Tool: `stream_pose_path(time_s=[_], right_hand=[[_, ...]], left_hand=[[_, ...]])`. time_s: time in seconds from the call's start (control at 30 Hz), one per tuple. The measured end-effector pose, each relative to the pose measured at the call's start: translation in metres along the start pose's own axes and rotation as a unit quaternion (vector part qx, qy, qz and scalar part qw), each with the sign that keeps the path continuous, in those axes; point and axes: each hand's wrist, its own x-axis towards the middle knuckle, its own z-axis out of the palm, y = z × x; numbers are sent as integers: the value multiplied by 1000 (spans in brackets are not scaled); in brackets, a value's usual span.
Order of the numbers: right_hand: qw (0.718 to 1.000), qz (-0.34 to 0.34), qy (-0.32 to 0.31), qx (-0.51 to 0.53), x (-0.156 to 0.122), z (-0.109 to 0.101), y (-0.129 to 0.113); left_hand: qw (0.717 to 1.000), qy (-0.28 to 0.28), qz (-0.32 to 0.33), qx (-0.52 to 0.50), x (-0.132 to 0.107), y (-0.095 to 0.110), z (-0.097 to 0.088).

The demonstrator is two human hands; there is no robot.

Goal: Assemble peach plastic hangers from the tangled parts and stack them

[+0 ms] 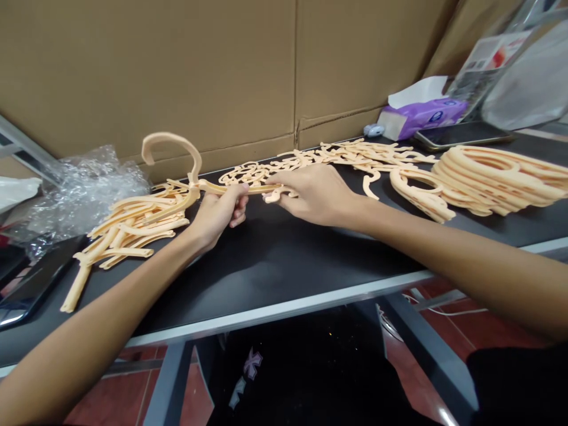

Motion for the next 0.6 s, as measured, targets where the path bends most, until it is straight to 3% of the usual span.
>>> stream_pose_path(time_s=[0.23, 0.4, 0.6], right_hand=[[985, 44, -43, 159, 4, -13, 0], [964, 104, -33, 242, 8, -14, 3], [902, 184, -100, 379, 15, -22, 13]], left_hand=[[1000, 11, 15, -9, 3, -2, -2], [1000, -3, 16, -2, 4, -5, -2], [1000, -7, 9, 3, 3, -4, -3]])
